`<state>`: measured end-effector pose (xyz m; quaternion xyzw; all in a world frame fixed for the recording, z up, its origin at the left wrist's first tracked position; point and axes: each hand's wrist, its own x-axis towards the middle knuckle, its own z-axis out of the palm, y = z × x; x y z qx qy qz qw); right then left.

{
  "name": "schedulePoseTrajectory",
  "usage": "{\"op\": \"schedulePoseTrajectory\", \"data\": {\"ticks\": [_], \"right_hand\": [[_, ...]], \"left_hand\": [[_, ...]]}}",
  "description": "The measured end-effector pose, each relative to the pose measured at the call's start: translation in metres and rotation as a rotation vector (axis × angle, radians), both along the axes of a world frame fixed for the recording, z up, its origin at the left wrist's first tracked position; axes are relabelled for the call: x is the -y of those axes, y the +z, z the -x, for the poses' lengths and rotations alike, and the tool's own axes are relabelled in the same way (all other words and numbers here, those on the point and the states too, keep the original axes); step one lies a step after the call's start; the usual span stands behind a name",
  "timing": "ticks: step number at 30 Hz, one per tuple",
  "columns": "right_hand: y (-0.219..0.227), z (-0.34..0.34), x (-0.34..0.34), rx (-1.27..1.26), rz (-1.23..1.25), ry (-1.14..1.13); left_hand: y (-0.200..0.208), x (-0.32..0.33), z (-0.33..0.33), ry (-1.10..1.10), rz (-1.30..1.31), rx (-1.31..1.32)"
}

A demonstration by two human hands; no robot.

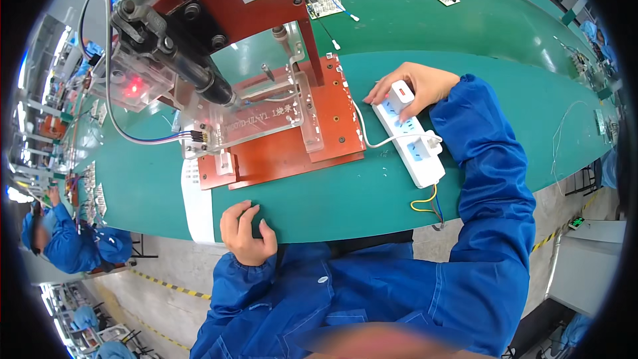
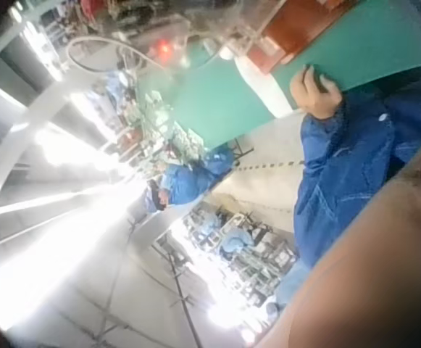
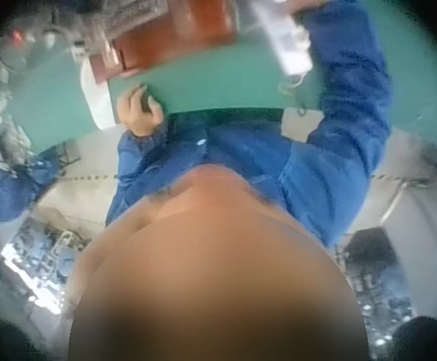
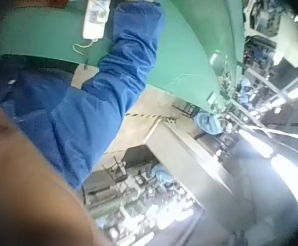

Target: Manually assemble and test printed circuit boards using a specialized fixture and hand tools.

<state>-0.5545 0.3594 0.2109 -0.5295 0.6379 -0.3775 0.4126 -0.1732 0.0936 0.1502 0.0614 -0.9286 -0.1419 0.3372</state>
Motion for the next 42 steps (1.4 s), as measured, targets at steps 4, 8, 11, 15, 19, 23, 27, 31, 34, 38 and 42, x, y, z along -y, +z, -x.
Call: {"op": "schedulePoseTrajectory", "data": {"ticks": [4,8,11,15,19,23,27,31,34,38,42], "right_hand": [[-0.003,-0.005,0.002,-0.114,0.118,-0.2],[-0.026,0.01,-0.002,-0.042,0.236,-0.553],[-0.034,0.029,-0.013,-0.089,0.319,-0.765],[-0.038,0.035,-0.016,-0.063,0.35,-0.81],[-0.042,0.055,-0.024,0.283,0.495,-0.846],[-0.053,0.095,-0.047,-0.293,0.389,-1.085],[-0.081,0.16,-0.069,-0.616,0.024,-1.377],[-0.078,0.193,-0.037,-1.086,-0.335,-1.405],[-0.088,0.233,-0.051,-1.18,-0.379,-1.425],[-0.102,0.257,-0.046,-1.361,-0.263,-1.362],[-0.077,0.25,-0.031,-1.377,-0.285,-1.163]], "left_hand": [[0.001,-0.002,-0.003,-0.004,0.015,-0.001],[-0.001,0.0,-0.006,-0.008,0.012,0.002],[0.0,-0.002,-0.002,-0.006,0.016,-0.004],[0.001,-0.001,-0.003,0.0,0.019,0.0],[0.001,0.0,-0.002,0.002,0.016,0.007],[0.001,0.0,-0.004,-0.011,0.043,0.007],[0.001,0.0,-0.007,-0.066,0.034,0.005],[0.006,-0.002,-0.016,-0.034,0.043,0.1],[0.007,0.0,-0.014,-0.04,0.028,0.189],[0.009,-0.003,-0.013,-0.03,0.042,0.212],[0.008,-0.004,-0.014,-0.026,0.06,0.198]]}}
